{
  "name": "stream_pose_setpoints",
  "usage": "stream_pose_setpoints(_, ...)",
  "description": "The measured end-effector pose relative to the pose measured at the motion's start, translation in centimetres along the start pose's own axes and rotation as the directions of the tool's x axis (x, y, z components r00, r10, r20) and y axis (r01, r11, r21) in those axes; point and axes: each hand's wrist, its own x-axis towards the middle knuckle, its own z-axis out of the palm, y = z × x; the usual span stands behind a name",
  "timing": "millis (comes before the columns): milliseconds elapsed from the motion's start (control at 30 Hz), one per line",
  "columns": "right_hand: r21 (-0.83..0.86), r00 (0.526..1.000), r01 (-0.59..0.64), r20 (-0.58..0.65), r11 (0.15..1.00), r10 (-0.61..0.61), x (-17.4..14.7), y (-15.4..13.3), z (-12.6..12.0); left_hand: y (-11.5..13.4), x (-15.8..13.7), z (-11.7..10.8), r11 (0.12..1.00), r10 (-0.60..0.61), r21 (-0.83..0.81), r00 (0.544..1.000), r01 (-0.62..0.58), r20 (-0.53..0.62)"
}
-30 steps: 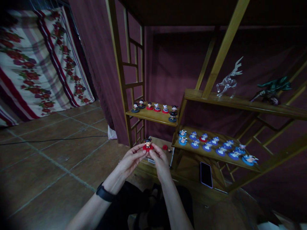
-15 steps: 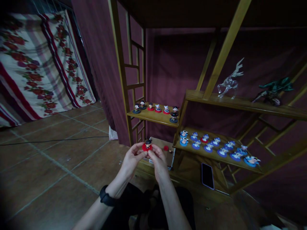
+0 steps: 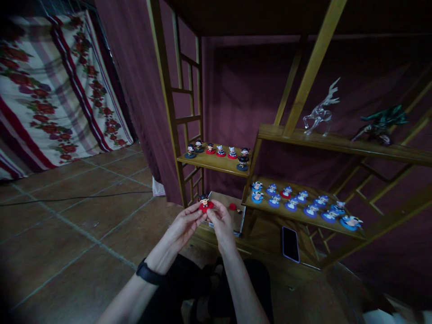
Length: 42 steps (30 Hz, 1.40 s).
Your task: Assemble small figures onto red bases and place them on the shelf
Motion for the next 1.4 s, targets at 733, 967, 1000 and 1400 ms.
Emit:
stream_pose_setpoints(733,-0.054,0.999,-0.021,-0.042,0.998,0.018,0.5,-0.3,-0.1,-0.5,0.9,0.2,0.997,0.081,0.0,0.997,-0.081,-0.015)
stream_pose_setpoints(967,-0.048,0.999,-0.021,-0.043,0.999,0.019,0.4,-0.7,-0.2,-0.9,1.3,0.3,0.994,0.102,0.026,0.995,-0.102,0.017)
stream_pose_setpoints(1000,-0.054,0.999,-0.016,-0.048,0.998,0.014,0.4,-0.7,-0.3,-0.9,1.3,0.3,0.994,0.102,0.031,0.994,-0.103,0.025)
stream_pose_setpoints(1400,-0.051,0.999,0.039,-0.033,0.998,-0.041,0.8,-0.9,-0.3,-0.5,0.8,1.1,0.99,0.121,0.074,0.992,-0.123,0.031)
